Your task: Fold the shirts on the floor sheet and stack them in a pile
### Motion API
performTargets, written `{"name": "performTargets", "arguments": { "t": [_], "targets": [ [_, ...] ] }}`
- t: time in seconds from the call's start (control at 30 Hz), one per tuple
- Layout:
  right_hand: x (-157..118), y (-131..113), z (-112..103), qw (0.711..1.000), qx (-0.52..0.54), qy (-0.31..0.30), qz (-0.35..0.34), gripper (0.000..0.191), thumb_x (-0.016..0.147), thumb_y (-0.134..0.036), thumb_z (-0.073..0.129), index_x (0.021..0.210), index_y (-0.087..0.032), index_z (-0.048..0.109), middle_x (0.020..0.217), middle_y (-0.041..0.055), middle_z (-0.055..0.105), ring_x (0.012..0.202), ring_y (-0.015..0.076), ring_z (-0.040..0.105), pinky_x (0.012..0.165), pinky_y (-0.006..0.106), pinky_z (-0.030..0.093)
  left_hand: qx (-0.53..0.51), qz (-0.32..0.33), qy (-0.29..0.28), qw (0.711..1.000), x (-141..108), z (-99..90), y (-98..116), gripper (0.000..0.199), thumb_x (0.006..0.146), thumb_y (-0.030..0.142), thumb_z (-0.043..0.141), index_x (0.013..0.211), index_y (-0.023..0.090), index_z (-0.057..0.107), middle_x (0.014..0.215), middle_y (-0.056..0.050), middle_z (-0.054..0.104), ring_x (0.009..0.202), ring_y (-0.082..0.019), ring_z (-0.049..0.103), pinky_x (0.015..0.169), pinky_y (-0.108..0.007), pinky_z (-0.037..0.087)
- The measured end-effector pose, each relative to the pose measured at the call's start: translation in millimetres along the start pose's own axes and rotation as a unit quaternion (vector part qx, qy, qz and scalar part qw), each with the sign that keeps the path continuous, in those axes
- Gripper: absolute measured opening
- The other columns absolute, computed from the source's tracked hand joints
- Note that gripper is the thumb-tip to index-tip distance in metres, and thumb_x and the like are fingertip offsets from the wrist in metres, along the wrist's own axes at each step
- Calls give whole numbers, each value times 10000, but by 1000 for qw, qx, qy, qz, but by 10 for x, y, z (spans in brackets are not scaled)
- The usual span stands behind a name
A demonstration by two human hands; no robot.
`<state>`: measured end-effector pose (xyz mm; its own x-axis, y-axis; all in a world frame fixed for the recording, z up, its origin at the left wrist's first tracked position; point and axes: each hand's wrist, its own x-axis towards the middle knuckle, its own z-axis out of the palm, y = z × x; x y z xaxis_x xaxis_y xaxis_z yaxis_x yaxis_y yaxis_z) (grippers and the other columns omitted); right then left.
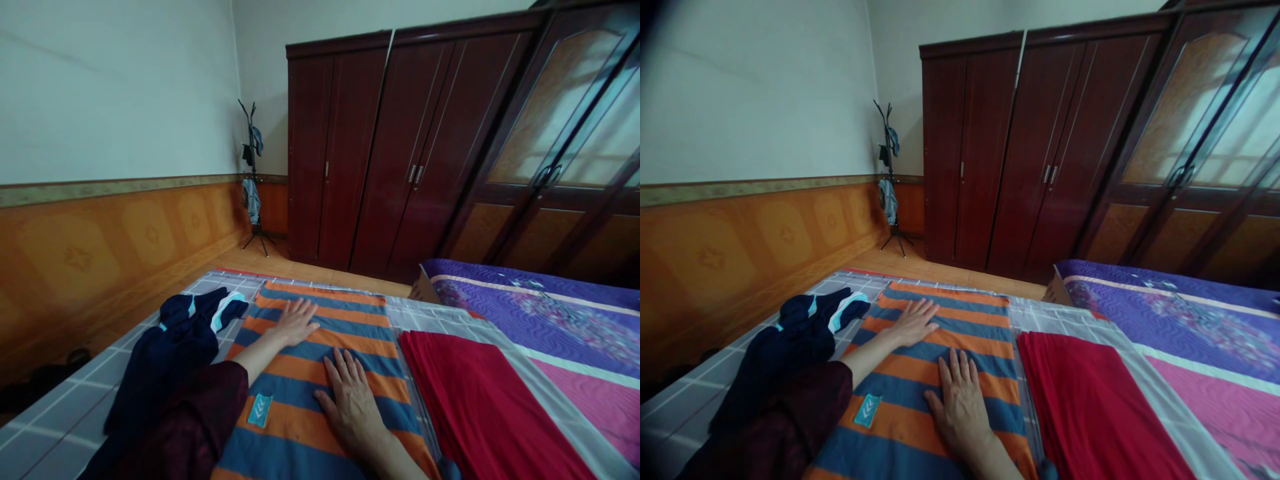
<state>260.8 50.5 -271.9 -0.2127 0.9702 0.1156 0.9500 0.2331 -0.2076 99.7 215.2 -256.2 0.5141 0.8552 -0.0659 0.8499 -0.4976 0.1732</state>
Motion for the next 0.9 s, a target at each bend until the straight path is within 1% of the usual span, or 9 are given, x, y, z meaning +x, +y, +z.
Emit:
{"name": "performTargets", "arguments": {
  "t": [0.07,0.13,0.23,0.3,0.37,0.47,0.63,0.8,0.9],
  "targets": [
    [10,15,14,1000,3,-6,-4,628,907,-545,395,1420,-182,389,1499,120,265,1385,332,199,1118,530,224,-3,51,-3,999,133,85,184,647,893,645,268,1467,349,221,1561,45,127,1438,-229,36,1144,-460,33],
    [17,27,24,1000,3,-11,-5,630,901,-540,411,1422,-187,385,1498,115,258,1382,332,199,1117,533,231,-4,44,6,999,275,94,184,661,890,658,248,1467,338,226,1562,28,132,1437,-240,53,1139,-475,53],
    [22,48,39,1000,4,-14,-1,622,892,-518,444,1424,-203,381,1500,100,238,1379,334,193,1113,536,247,3,-52,29,998,454,-54,-161,679,922,592,190,1479,205,228,1552,-106,155,1425,-316,88,1101,-570,76],
    [29,70,56,1000,10,-16,-3,625,886,-521,456,1424,-212,382,1501,93,227,1376,342,189,1107,547,255,6,-101,35,994,511,-161,-436,693,924,577,191,1472,157,245,1533,-161,196,1410,-359,127,1069,-627,89],
    [42,96,73,1000,19,-20,-7,634,881,-528,462,1424,-211,383,1499,96,219,1372,355,189,1102,561,256,9,-110,39,993,502,-194,-611,701,910,606,212,1465,182,273,1528,-139,229,1407,-356,148,1073,-622,92],
    [67,124,84,999,26,-30,-11,648,872,-531,478,1422,-200,386,1493,112,212,1368,370,191,1094,582,254,17,-99,53,994,385,-92,-683,692,888,648,258,1455,254,300,1531,-68,250,1409,-329,167,1093,-583,119],
    [75,119,73,999,17,-42,-10,639,889,-533,434,1423,-189,376,1492,118,210,1370,361,189,1096,570,254,32,-125,118,985,187,94,-724,649,937,536,257,1444,136,323,1515,-136,274,1403,-328,184,1100,-566,120],
    [29,80,41,1000,5,-27,0,618,898,-507,428,1428,-195,368,1494,107,213,1373,353,189,1094,570,253,34,-98,157,982,165,73,-804,580,948,489,286,1436,182,340,1520,-83,283,1407,-265,198,1139,-483,78],
    [30,-76,-121,997,9,-81,5,646,852,-453,529,1418,-173,393,1478,148,246,1360,371,219,1087,558,271,36,-89,156,983,175,67,-856,553,949,473,284,1413,187,385,1498,-90,331,1389,-274,247,1124,-502,144]
  ]
}}
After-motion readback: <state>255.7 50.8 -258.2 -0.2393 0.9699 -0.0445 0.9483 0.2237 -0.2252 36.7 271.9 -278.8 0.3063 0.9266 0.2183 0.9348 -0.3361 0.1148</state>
